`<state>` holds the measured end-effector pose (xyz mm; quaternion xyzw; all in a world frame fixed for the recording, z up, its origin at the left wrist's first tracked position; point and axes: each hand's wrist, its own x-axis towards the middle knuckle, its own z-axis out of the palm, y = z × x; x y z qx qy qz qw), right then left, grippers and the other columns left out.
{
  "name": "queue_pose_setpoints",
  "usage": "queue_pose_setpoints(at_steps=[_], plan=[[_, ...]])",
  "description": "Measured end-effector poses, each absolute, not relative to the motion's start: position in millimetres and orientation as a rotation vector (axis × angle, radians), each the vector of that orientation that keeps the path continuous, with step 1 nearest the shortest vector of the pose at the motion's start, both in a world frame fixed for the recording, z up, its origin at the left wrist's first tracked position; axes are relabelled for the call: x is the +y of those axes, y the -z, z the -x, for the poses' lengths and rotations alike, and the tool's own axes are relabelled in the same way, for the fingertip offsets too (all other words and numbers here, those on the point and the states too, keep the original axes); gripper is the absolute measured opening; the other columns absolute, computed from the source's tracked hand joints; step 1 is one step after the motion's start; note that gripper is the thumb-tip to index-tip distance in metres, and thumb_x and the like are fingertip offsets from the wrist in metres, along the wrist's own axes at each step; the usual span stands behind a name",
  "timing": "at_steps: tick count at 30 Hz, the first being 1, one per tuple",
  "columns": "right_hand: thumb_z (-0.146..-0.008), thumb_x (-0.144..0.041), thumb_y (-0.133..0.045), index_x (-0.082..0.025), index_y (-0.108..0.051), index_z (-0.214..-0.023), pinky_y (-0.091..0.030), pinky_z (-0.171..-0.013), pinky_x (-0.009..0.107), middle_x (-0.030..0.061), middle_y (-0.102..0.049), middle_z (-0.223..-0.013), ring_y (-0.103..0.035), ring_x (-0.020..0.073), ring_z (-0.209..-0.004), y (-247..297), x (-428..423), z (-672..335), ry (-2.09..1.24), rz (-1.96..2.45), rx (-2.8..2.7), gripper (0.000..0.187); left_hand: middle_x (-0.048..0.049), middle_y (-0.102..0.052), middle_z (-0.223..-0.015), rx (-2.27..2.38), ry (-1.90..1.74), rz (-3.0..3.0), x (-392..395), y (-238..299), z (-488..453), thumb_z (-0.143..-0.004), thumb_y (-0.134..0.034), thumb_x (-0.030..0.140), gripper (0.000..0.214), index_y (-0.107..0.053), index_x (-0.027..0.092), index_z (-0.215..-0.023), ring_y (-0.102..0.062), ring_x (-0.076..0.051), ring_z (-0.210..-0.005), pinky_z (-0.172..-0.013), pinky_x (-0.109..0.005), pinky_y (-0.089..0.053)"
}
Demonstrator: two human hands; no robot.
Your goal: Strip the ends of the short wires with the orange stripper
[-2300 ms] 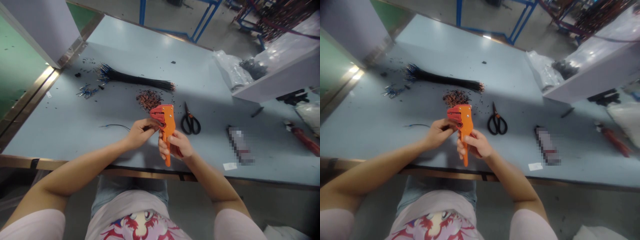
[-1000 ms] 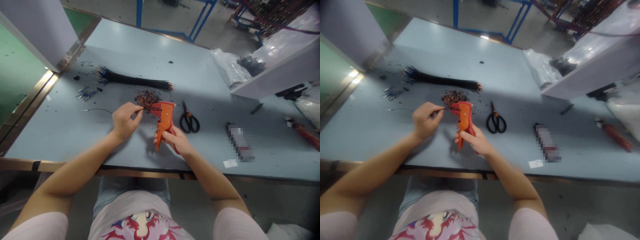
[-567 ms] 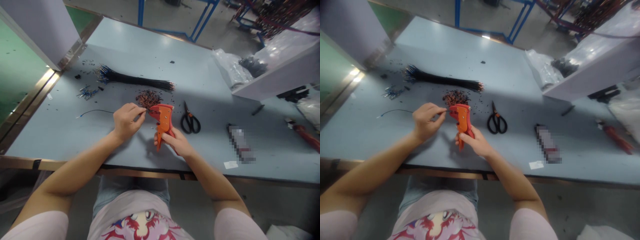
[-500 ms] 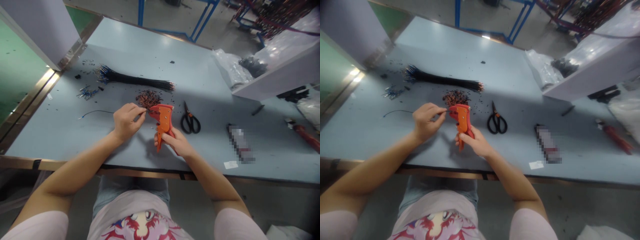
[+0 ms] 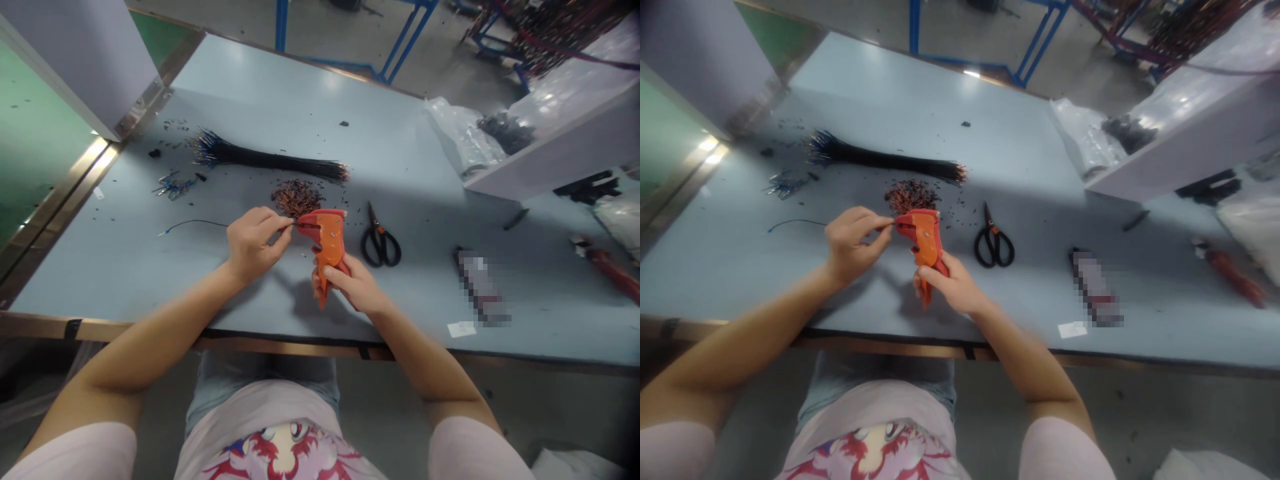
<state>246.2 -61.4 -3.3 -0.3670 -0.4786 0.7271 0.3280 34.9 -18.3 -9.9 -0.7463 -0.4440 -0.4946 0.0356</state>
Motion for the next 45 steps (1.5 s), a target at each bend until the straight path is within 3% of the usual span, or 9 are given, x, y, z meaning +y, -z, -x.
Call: queue_pose_setpoints(at_steps=[16, 32, 45], plan=[[-0.087, -0.035, -0.063, -0.017, -0.048, -0.102, -0.053, -0.044, 0.027, 0.0009, -0.059, -0.073, -0.061, 0.0145, -0.057, 4.5, -60.5, -246.7, -1.926, 0.922, -1.264, 0.028, 0.0, -0.063, -0.068, -1.344, 1.507, 2.307, -19.0, 9.5, -33.9, -0.082, -0.063, 0.02, 0.007, -0.069, 0.019, -0.084, -0.057, -0.011, -0.066, -0.062, -0.024, -0.042], [-0.082, -0.037, -0.068, -0.016, -0.047, -0.111, -0.056, -0.051, 0.032, 0.0042, -0.063, -0.08, -0.064, 0.0184, -0.067, 0.1, -59.0, -246.1, -2.024, 0.793, -1.187, 0.041, 0.0008, -0.062, -0.065, -1.396, 1.582, 2.326, -22.3, 4.5, -36.4, -0.083, -0.06, 0.018, 0.007, -0.067, 0.019, -0.083, -0.055, -0.01, -0.062, -0.06, -0.024, -0.041], [-0.083, -0.038, -0.066, -0.015, -0.048, -0.103, -0.055, -0.049, 0.03, 0.0029, -0.061, -0.077, -0.063, 0.0163, -0.063, 0.2, -59.8, -246.0, -2.004, 0.822, -1.227, 0.035, -0.0005, -0.064, -0.067, -1.39, 1.535, 2.354, -24.9, 4.4, -38.1, -0.084, -0.058, 0.02, 0.01, -0.068, 0.018, -0.082, -0.056, -0.011, -0.064, -0.06, -0.024, -0.041]])
